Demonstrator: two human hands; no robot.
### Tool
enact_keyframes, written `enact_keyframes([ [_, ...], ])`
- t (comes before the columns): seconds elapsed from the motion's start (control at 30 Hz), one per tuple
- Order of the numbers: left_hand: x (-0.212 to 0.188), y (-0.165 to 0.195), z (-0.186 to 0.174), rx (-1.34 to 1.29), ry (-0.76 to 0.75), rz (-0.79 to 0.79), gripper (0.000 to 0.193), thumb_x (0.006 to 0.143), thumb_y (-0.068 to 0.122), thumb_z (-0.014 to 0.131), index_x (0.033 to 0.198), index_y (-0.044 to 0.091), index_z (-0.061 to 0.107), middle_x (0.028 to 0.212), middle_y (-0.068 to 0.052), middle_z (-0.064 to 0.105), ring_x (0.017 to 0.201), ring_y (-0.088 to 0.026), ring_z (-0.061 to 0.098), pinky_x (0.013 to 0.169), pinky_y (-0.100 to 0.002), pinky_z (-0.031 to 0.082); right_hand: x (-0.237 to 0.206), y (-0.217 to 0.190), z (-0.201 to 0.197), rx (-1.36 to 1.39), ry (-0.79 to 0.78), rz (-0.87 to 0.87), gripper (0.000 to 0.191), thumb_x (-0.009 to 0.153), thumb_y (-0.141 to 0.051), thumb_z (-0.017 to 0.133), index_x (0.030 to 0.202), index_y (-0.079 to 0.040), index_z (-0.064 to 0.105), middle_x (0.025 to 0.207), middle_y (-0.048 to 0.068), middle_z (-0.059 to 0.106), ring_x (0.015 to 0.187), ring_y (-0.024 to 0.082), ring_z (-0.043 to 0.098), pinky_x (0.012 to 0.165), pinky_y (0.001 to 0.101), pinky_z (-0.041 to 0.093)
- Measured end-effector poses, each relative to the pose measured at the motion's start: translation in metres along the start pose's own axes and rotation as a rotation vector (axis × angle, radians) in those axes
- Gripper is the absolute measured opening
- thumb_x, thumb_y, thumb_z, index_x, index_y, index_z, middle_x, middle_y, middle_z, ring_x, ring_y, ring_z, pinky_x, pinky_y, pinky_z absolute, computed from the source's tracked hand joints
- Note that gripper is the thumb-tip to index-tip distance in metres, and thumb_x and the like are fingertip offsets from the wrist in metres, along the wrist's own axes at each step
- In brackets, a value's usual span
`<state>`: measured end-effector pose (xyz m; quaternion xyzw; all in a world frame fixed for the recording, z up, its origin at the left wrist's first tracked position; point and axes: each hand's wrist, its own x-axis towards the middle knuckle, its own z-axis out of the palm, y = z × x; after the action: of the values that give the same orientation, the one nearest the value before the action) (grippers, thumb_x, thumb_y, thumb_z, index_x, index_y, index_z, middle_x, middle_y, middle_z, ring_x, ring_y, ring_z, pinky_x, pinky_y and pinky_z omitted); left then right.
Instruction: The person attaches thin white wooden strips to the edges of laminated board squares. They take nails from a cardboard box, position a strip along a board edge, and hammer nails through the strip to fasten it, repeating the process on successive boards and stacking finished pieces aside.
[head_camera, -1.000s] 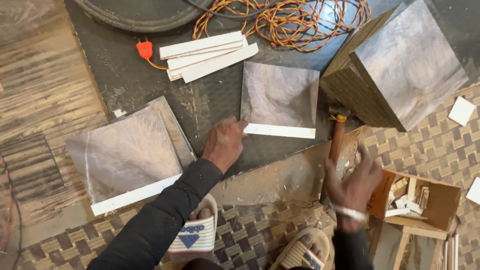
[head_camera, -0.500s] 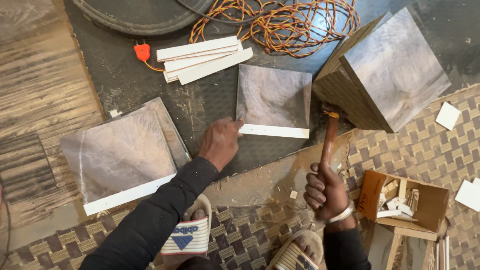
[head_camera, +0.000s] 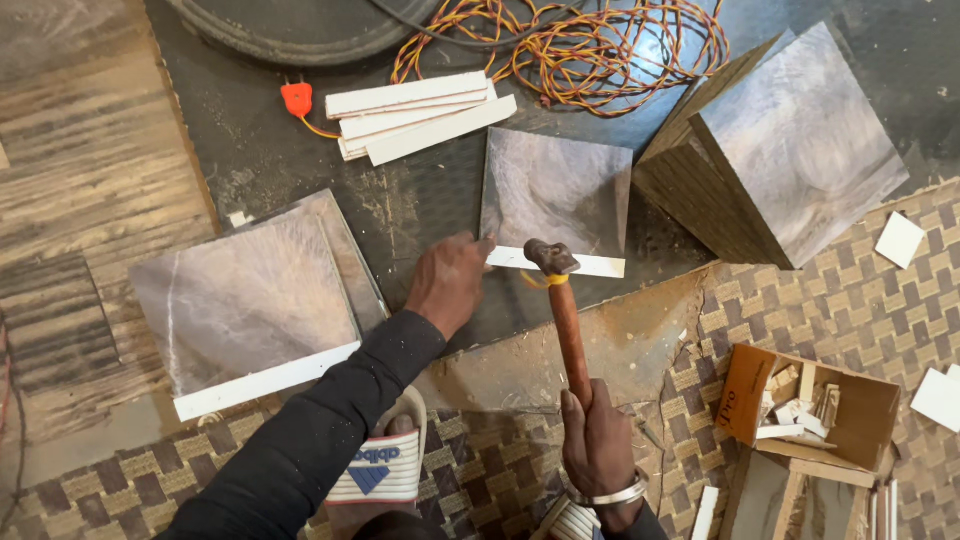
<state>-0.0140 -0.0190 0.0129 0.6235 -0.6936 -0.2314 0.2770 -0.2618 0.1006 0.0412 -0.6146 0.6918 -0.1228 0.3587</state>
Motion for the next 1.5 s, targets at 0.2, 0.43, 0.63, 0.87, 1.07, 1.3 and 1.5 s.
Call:
enact_keyframes([
  [0.2, 0.002, -0.002, 0.004, 0.027, -0.036, -0.033, 0.022, 0.089, 0.0, 0.062, 0.106, 0.005, 0.075, 0.084, -0.019, 0.065, 0.078, -0.041, 0.066, 0.066, -0.051, 0.053, 0.001, 0.003, -0.003, -0.072, 0.029, -0.101, 0.027, 0.101, -0.029, 0.054, 0.088, -0.004, 0.055, 0.05, 0.015, 0.056, 0.041, 0.033, 0.056, 0.04, 0.0446, 0.04],
  [0.43, 0.002, -0.004, 0.008, -0.006, -0.105, -0.086, 0.024, 0.09, 0.001, 0.062, 0.113, 0.003, 0.072, 0.084, -0.018, 0.065, 0.075, -0.036, 0.068, 0.065, -0.048, 0.054, 0.007, 0.013, 0.003, -0.097, -0.146, 0.13, 0.029, 0.102, -0.034, 0.048, 0.089, -0.008, 0.054, 0.051, 0.013, 0.061, 0.04, 0.034, 0.059, 0.038, 0.0454, 0.048],
  [0.63, -0.001, -0.005, 0.007, -0.001, -0.055, -0.048, 0.016, 0.091, 0.006, 0.066, 0.105, 0.004, 0.074, 0.086, -0.019, 0.066, 0.081, -0.039, 0.068, 0.07, -0.049, 0.054, -0.002, 0.014, -0.005, -0.015, 0.171, -0.333, 0.028, 0.103, -0.031, 0.051, 0.093, -0.005, 0.055, 0.053, 0.012, 0.056, 0.042, 0.03, 0.056, 0.038, 0.0421, 0.041],
  [0.87, 0.0, -0.006, 0.01, -0.013, -0.001, -0.022, 0.02, 0.093, 0.002, 0.061, 0.107, 0.004, 0.074, 0.087, -0.02, 0.066, 0.08, -0.04, 0.066, 0.07, -0.05, 0.053, 0.016, 0.023, -0.002, -0.118, -0.028, -0.067, 0.028, 0.099, -0.031, 0.054, 0.088, -0.005, 0.054, 0.05, 0.014, 0.059, 0.04, 0.033, 0.059, 0.039, 0.0449, 0.043],
  [1.07, -0.001, -0.002, 0.008, -0.033, 0.002, -0.025, 0.02, 0.091, 0.005, 0.06, 0.105, 0.004, 0.074, 0.086, -0.02, 0.065, 0.081, -0.041, 0.066, 0.069, -0.051, 0.052, 0.01, 0.024, 0.0, -0.037, 0.11, -0.205, 0.028, 0.097, -0.03, 0.054, 0.087, -0.004, 0.054, 0.051, 0.018, 0.058, 0.044, 0.037, 0.06, 0.04, 0.0477, 0.044],
  [1.3, 0.001, -0.002, 0.003, -0.054, 0.007, -0.026, 0.018, 0.093, 0.003, 0.059, 0.102, 0.004, 0.075, 0.087, -0.02, 0.067, 0.081, -0.041, 0.066, 0.069, -0.052, 0.052, 0.007, 0.038, -0.003, -0.089, 0.044, -0.125, 0.028, 0.098, -0.033, 0.054, 0.091, -0.006, 0.057, 0.052, 0.021, 0.059, 0.048, 0.045, 0.061, 0.043, 0.0523, 0.04],
  [1.5, 0.004, -0.001, 0.004, -0.051, -0.02, -0.016, 0.02, 0.088, -0.001, 0.059, 0.101, 0.001, 0.075, 0.085, -0.021, 0.066, 0.084, -0.04, 0.066, 0.075, -0.049, 0.053, 0.028, 0.03, 0.004, -0.205, 0.059, -0.056, 0.033, 0.099, -0.037, 0.053, 0.092, -0.005, 0.055, 0.054, 0.02, 0.06, 0.046, 0.04, 0.062, 0.043, 0.0493, 0.044],
])
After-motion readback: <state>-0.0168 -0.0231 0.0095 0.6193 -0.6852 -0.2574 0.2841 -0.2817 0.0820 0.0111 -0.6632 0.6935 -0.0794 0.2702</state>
